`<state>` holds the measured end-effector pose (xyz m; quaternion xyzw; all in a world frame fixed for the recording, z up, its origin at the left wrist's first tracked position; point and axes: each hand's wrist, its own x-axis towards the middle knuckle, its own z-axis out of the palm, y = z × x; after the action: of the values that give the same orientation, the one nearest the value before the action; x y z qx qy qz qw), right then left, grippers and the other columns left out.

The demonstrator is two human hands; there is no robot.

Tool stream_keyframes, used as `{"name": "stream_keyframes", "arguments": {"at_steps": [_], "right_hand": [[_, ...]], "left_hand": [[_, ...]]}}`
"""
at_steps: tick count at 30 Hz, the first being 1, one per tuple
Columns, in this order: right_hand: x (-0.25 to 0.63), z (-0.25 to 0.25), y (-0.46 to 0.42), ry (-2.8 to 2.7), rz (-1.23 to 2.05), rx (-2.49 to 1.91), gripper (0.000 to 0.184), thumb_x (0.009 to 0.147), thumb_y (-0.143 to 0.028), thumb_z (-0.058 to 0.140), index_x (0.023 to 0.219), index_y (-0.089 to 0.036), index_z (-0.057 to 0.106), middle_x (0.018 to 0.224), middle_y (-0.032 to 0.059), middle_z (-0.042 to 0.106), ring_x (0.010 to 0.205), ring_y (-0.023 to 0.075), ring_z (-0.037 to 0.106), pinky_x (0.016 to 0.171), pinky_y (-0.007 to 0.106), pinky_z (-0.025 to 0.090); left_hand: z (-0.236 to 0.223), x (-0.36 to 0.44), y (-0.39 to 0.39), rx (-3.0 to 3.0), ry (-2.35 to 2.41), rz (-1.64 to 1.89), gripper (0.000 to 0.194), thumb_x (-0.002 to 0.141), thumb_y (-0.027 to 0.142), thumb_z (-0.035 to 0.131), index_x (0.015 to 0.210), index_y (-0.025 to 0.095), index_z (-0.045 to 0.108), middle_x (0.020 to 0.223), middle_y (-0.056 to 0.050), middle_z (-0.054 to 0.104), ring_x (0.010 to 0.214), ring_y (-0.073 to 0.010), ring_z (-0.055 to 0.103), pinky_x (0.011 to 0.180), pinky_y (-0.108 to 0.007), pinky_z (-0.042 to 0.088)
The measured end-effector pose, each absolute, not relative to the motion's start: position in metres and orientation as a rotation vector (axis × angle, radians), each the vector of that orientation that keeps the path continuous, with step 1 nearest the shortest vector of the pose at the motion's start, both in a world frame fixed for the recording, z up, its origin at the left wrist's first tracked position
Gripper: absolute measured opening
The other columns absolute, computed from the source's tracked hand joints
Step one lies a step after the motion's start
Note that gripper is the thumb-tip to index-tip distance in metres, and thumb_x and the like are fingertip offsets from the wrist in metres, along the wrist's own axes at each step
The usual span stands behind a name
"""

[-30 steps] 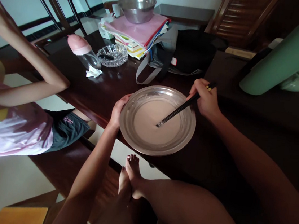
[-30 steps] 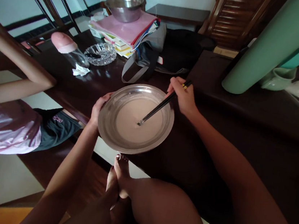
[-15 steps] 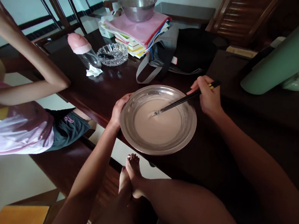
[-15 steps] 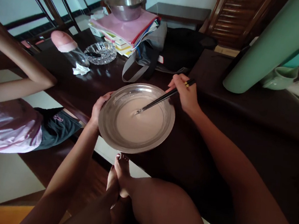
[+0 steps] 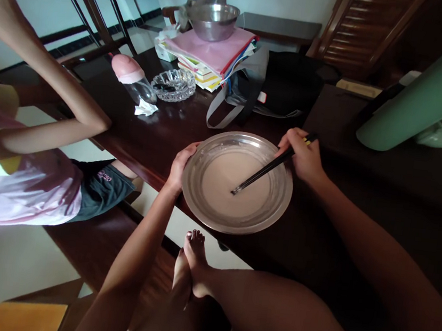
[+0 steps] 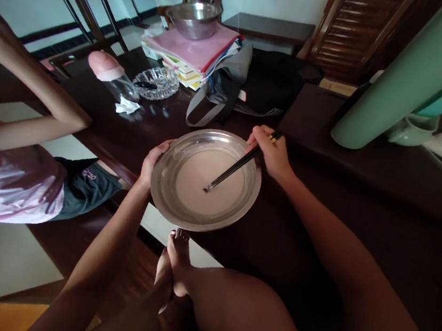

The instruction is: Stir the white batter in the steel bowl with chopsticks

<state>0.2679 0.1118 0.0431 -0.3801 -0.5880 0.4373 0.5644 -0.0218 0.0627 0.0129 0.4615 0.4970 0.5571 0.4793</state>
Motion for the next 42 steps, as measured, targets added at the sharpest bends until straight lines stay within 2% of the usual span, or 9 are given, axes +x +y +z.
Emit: {"name": "stream_keyframes", "arguments": {"at_steps": [4,12,16,20,25,30,35,39,42], "right_hand": [[0.2681,0.0428,0.1106,-1.347,0.985,-0.889,0.041,0.079,-0.058,0.060,0.064,-0.020,0.061,0.049,-0.0042,0.057,0.045,0.0088,0.058,0.048,0.021,0.046],[0.2722,0.0402,0.1146,-1.335,1.005,-0.867,0.036,0.080,-0.053,0.061,0.063,-0.021,0.064,0.048,-0.0033,0.060,0.045,0.0090,0.059,0.049,0.022,0.045],[0.2704,0.0386,0.1122,-1.299,1.042,-0.881,0.039,0.080,-0.053,0.061,0.059,-0.020,0.061,0.045,-0.0038,0.057,0.040,0.0081,0.054,0.044,0.021,0.042],[0.2686,0.0380,0.1109,-1.360,1.059,-0.905,0.036,0.080,-0.053,0.061,0.066,-0.020,0.065,0.050,-0.0022,0.062,0.046,0.0097,0.058,0.049,0.022,0.043],[0.2695,0.0357,0.1130,-1.262,1.036,-0.919,0.041,0.078,-0.057,0.061,0.059,-0.020,0.059,0.044,-0.0039,0.056,0.040,0.0099,0.054,0.045,0.024,0.040],[0.2688,0.0359,0.1122,-1.311,1.039,-0.912,0.038,0.078,-0.056,0.061,0.065,-0.020,0.063,0.048,-0.0019,0.060,0.044,0.0118,0.057,0.048,0.025,0.042],[0.2673,0.0371,0.1095,-1.270,1.056,-0.868,0.037,0.078,-0.054,0.062,0.061,-0.020,0.062,0.043,-0.0033,0.055,0.038,0.0100,0.050,0.045,0.025,0.039],[0.2666,0.0371,0.1071,-1.330,1.080,-0.888,0.035,0.080,-0.054,0.060,0.069,-0.021,0.065,0.051,-0.0008,0.063,0.047,0.0125,0.056,0.049,0.026,0.042],[0.2674,0.0368,0.1083,-1.264,1.061,-0.856,0.034,0.079,-0.053,0.061,0.068,-0.021,0.063,0.049,-0.0014,0.062,0.048,0.0131,0.056,0.053,0.027,0.043]], "left_hand": [[0.0126,-0.0227,0.0627,1.105,1.241,1.344,0.036,0.075,0.041,0.055,0.096,0.017,0.071,0.099,-0.005,0.073,0.099,-0.0252,0.064,0.089,-0.033,0.046],[0.0135,-0.0225,0.0605,1.098,1.258,1.346,0.038,0.074,0.045,0.057,0.096,0.017,0.070,0.095,-0.005,0.073,0.097,-0.0249,0.063,0.087,-0.033,0.046],[0.0160,-0.0213,0.0592,1.090,1.252,1.337,0.038,0.074,0.045,0.056,0.097,0.017,0.070,0.093,-0.005,0.073,0.093,-0.0242,0.065,0.085,-0.033,0.046],[0.0196,-0.0199,0.0584,1.087,1.230,1.346,0.036,0.073,0.043,0.057,0.093,0.017,0.071,0.092,-0.005,0.073,0.091,-0.0239,0.065,0.085,-0.033,0.046],[0.0211,-0.0193,0.0577,1.082,1.243,1.355,0.036,0.072,0.043,0.057,0.092,0.016,0.072,0.093,-0.006,0.074,0.092,-0.0245,0.064,0.085,-0.033,0.047],[0.0188,-0.0212,0.0585,1.083,1.231,1.342,0.038,0.073,0.043,0.056,0.095,0.016,0.071,0.097,-0.006,0.073,0.096,-0.0249,0.064,0.087,-0.033,0.045],[0.0196,-0.0210,0.0581,1.084,1.215,1.344,0.035,0.073,0.042,0.057,0.092,0.016,0.072,0.096,-0.006,0.073,0.097,-0.0244,0.064,0.089,-0.033,0.044],[0.0201,-0.0206,0.0579,1.088,1.208,1.345,0.034,0.072,0.042,0.058,0.090,0.017,0.072,0.097,-0.006,0.073,0.098,-0.0248,0.063,0.089,-0.033,0.044],[0.0201,-0.0202,0.0582,1.094,1.215,1.357,0.035,0.071,0.043,0.058,0.090,0.017,0.072,0.096,-0.006,0.074,0.095,-0.0249,0.064,0.088,-0.034,0.044]]}}
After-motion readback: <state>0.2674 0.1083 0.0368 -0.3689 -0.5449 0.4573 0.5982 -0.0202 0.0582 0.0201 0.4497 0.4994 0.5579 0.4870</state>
